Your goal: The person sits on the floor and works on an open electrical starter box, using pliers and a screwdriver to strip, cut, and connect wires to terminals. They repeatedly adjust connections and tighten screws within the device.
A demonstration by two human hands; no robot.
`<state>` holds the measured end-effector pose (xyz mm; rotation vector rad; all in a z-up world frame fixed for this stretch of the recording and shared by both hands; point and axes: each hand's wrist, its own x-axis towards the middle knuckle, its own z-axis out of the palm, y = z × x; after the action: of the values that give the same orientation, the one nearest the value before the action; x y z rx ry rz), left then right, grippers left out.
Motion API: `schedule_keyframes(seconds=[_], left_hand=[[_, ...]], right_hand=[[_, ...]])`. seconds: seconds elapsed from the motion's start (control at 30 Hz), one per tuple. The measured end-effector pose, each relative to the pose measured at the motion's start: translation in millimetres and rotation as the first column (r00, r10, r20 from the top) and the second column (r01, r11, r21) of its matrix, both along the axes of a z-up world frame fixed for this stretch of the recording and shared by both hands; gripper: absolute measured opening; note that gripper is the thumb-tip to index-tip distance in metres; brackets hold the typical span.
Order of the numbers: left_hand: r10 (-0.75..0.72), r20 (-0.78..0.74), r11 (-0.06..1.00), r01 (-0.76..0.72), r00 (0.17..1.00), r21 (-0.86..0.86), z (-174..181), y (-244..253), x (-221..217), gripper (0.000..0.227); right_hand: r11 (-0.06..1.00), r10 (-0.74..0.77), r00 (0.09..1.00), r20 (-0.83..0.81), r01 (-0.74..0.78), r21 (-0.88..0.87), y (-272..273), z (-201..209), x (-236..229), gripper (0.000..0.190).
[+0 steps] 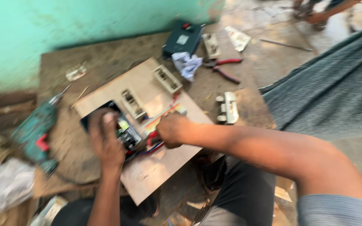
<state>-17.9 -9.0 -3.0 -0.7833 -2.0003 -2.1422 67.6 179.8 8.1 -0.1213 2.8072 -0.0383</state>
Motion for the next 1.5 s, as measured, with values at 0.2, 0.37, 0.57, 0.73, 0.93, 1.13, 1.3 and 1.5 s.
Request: schedule_keyframes(seconds=[0.2,0.37,0.57,0.73,0.93,1.13,1.3,1.5], left_hand=[[0.312,-0.037,0.949,-0.31,0.949,0.056,-23,2,2,0.045],[0.245,0.16,0.915,-0.283,0.956,0.287,-7,12,3,0.035],[0.167,-0.034,0.944,-0.15,0.985,0.292,6,17,6,0.046],[0.015,0.007,0.967,-0.016,1.0,0.255,-3,5,-2,0.045],[-0.728,0.235,0.679,0.629,0.644,0.38,12,-21,-42,0.032],[-0.406,0.102,0.911,0.394,0.908,0.119,30,-11,-18,0.031],[0.246,0.011,0.933,-0.24,0.969,0.268,20,19,26,0.036],[0.297,-0.008,0.895,-0.275,0.955,0.351,17,22,5,0.044]], right_hand=[[0.999,0.03,0.999,-0.028,-0.031,-0.044,6,-14,-4,0.01],[0.996,0.036,0.976,0.216,-0.053,0.073,0,12,-4,0.011],[0.998,-0.034,0.98,0.197,0.023,0.059,4,22,-1,0.026],[1.0,-0.028,0.965,0.26,0.024,0.019,-1,32,-6,0.03],[0.998,-0.04,0.976,0.216,0.028,0.056,1,30,-7,0.025],[0.999,-0.041,0.997,0.064,0.041,0.004,-2,24,-2,0.025],[0.998,-0.025,0.993,0.116,0.019,0.052,0,21,4,0.022],[0.996,-0.088,0.982,0.169,0.085,0.028,-3,27,-1,0.021]])
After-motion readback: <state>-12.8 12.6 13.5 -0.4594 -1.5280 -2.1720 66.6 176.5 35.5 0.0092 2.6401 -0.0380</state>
